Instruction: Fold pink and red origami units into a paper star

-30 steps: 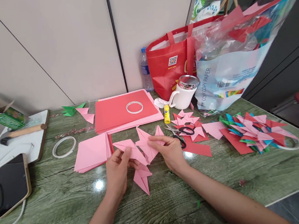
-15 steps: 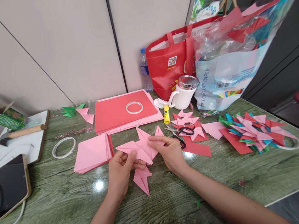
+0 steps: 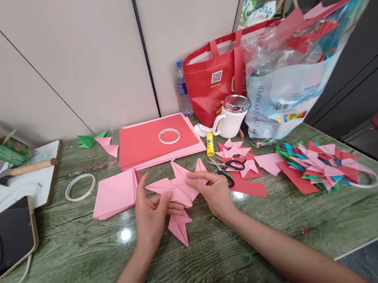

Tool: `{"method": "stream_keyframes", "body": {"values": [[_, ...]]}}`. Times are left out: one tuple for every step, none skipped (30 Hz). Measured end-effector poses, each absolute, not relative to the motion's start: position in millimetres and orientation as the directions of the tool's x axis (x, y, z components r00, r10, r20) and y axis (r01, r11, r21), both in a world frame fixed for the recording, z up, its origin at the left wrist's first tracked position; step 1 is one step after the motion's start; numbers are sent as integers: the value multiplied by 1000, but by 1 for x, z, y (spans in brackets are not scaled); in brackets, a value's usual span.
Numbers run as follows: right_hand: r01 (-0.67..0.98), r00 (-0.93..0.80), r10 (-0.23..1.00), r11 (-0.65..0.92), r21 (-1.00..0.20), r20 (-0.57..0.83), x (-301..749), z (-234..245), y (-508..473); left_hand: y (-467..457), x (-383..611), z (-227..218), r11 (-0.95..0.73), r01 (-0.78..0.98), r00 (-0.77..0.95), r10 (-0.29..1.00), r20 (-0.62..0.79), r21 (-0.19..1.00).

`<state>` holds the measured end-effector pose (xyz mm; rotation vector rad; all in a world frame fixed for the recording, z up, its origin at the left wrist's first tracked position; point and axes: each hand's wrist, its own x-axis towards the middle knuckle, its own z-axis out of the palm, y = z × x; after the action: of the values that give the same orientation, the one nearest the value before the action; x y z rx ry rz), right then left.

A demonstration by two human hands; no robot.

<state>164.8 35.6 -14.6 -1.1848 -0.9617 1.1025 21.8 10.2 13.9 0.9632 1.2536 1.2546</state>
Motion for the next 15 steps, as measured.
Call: {"method": "stream_keyframes", "body": {"values": [[-132, 210, 978, 40, -990, 11, 165, -15, 36, 10, 22, 13, 116, -130, -99, 987, -129, 985], [-127, 209, 978, 43, -991, 16, 165, -15, 36, 10, 21, 13, 117, -125, -90, 988, -129, 985], [-124, 209, 978, 46, -991, 20, 165, -15, 35, 10, 21, 12, 126, -120, -78, 988, -136, 985], [-123, 211, 977, 49, -991, 22, 165, -15, 35, 10, 21, 12, 138, -118, -68, 987, -146, 983], [-123, 212, 977, 52, -991, 25, 164, -15, 35, 9, 21, 11, 148, -116, -62, 986, -156, 982], [-121, 213, 977, 54, -991, 27, 164, -15, 35, 9, 21, 11, 154, -115, -61, 985, -161, 981], [-118, 214, 976, 55, -991, 29, 164, -15, 35, 9, 21, 11, 154, -114, -64, 985, -162, 981], [-113, 214, 976, 56, -992, 31, 164, -14, 35, 9, 22, 11, 150, -112, -69, 985, -158, 982], [-106, 214, 976, 56, -993, 32, 164, -14, 35, 9, 22, 11, 145, -108, -74, 985, -153, 984], [-99, 213, 976, 56, -994, 33, 164, -14, 35, 8, 22, 11, 141, -104, -76, 986, -149, 985], [-92, 214, 976, 55, -994, 35, 164, -14, 35, 8, 22, 11, 140, -99, -76, 986, -148, 985], [-86, 214, 976, 56, -995, 36, 164, -14, 35, 8, 22, 12, 141, -95, -74, 986, -148, 985], [-81, 217, 975, 58, -995, 40, 164, -13, 35, 8, 22, 12, 143, -92, -72, 986, -150, 985], [-76, 219, 975, 62, -995, 44, 164, -13, 35, 8, 22, 12, 146, -90, -71, 986, -153, 985], [-72, 224, 973, 68, -995, 50, 164, -13, 35, 9, 22, 12, 148, -88, -69, 986, -155, 985]]}}
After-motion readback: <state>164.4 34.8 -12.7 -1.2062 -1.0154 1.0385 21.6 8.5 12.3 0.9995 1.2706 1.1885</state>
